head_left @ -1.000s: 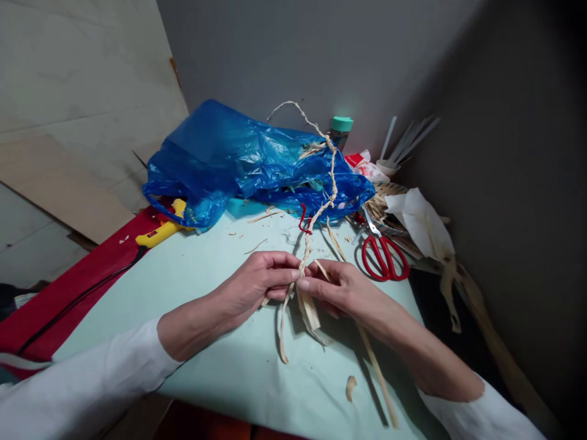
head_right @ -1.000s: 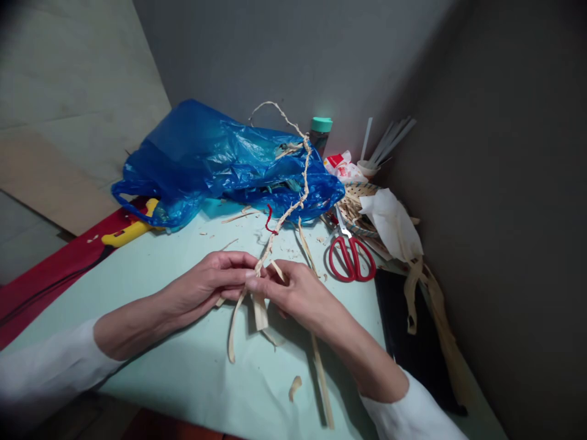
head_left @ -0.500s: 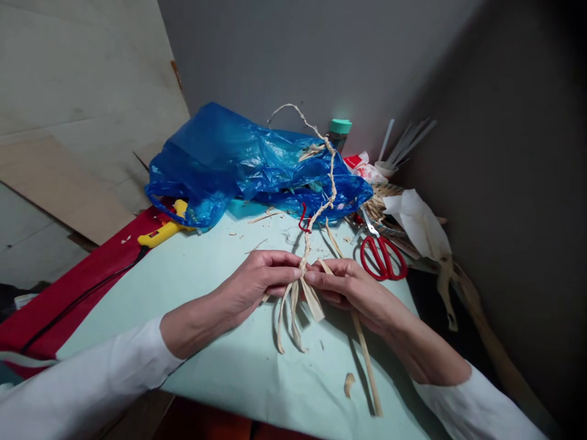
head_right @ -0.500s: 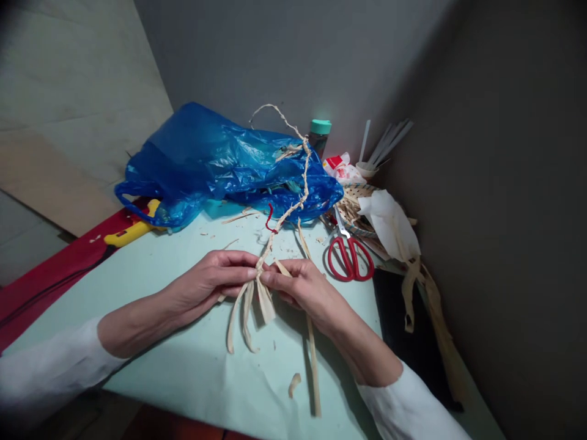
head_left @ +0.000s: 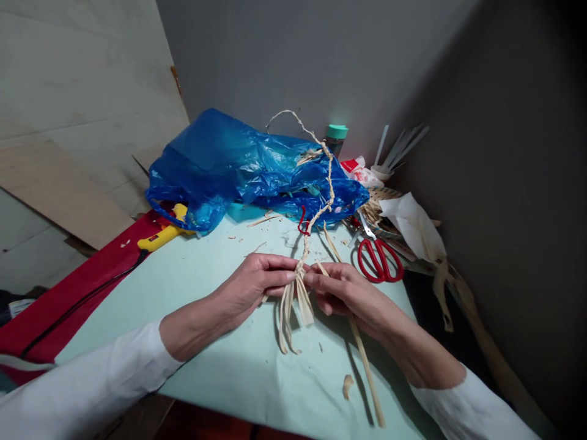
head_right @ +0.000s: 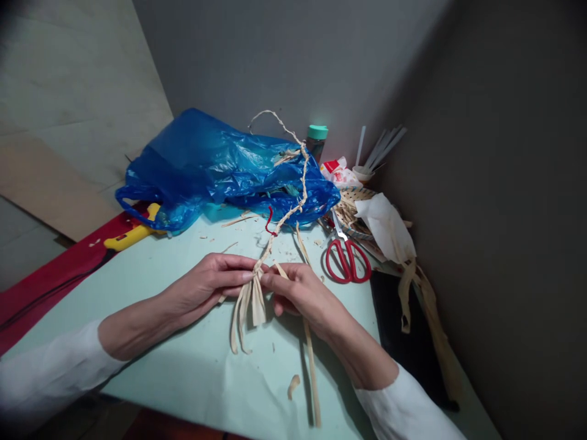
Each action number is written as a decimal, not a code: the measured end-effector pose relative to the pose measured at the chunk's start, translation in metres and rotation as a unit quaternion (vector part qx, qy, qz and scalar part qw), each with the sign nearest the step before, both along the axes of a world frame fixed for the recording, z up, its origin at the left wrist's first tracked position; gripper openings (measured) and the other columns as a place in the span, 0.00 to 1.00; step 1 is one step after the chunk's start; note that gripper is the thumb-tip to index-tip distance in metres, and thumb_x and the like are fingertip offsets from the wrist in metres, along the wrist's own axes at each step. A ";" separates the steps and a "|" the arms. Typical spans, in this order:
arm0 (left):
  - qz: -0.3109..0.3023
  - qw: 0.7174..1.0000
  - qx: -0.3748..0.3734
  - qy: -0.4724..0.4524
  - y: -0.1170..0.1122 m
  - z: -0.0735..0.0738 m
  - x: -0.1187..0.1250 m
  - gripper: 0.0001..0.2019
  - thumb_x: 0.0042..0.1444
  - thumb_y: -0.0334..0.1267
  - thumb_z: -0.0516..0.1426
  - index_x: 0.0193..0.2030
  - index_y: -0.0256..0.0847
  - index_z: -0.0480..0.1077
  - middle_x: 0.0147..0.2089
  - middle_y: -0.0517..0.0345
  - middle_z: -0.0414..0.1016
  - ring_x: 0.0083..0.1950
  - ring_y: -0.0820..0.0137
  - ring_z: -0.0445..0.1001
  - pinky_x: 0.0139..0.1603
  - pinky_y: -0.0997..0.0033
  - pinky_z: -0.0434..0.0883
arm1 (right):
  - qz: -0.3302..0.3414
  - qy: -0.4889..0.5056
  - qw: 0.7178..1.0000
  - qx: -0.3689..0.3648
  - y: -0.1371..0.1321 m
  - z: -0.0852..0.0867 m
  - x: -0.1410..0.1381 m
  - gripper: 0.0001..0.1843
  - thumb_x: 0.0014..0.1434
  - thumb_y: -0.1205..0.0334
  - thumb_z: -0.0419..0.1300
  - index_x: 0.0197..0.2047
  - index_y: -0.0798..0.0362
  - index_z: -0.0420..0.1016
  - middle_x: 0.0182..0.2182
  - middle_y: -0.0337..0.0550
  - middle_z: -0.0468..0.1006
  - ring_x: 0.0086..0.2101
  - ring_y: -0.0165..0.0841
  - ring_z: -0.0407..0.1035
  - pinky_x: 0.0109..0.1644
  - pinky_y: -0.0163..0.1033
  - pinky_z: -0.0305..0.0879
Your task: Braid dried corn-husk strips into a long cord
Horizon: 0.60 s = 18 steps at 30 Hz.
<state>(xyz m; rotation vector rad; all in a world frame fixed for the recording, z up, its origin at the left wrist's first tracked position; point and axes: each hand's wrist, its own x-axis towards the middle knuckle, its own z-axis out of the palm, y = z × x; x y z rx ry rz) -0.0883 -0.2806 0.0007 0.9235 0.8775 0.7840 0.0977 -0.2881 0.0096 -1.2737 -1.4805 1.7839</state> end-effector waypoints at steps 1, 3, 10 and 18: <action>-0.001 1.000 0.003 0.001 0.000 0.000 0.000 0.16 0.48 0.32 0.64 0.46 0.34 0.78 0.39 0.47 0.80 0.38 0.70 0.77 0.41 0.72 0.69 | 0.009 0.014 1.000 0.000 -0.001 0.000 -0.001 0.15 0.58 0.51 0.59 0.29 0.55 0.67 0.15 0.32 0.61 0.17 0.21 0.45 0.22 0.35 0.34; -0.006 1.000 0.008 0.005 -0.001 0.000 0.000 0.16 0.49 0.32 0.64 0.46 0.34 0.78 0.40 0.47 0.80 0.38 0.70 0.77 0.44 0.70 0.70 | 0.021 0.037 0.999 -0.001 -0.001 0.001 -0.003 0.17 0.57 0.49 0.60 0.30 0.55 0.67 0.16 0.30 0.57 0.17 0.21 0.43 0.22 0.35 0.33; 0.007 1.000 0.008 0.010 -0.001 -0.001 -0.001 0.15 0.49 0.33 0.64 0.46 0.36 0.78 0.40 0.47 0.80 0.40 0.69 0.78 0.49 0.66 0.71 | -0.012 0.042 0.998 -0.041 0.001 0.001 0.000 0.23 0.52 0.46 0.64 0.24 0.54 0.60 0.18 0.29 0.53 0.19 0.21 0.40 0.23 0.35 0.31; -0.007 0.999 -0.027 -0.022 -0.002 0.003 0.000 0.15 0.50 0.31 0.63 0.46 0.32 0.76 0.38 0.46 0.80 0.35 0.67 0.79 0.50 0.60 0.71 | -0.007 -0.009 1.000 0.019 0.003 0.008 0.002 0.18 0.56 0.50 0.60 0.26 0.58 0.74 0.18 0.37 0.67 0.18 0.22 0.45 0.23 0.36 0.36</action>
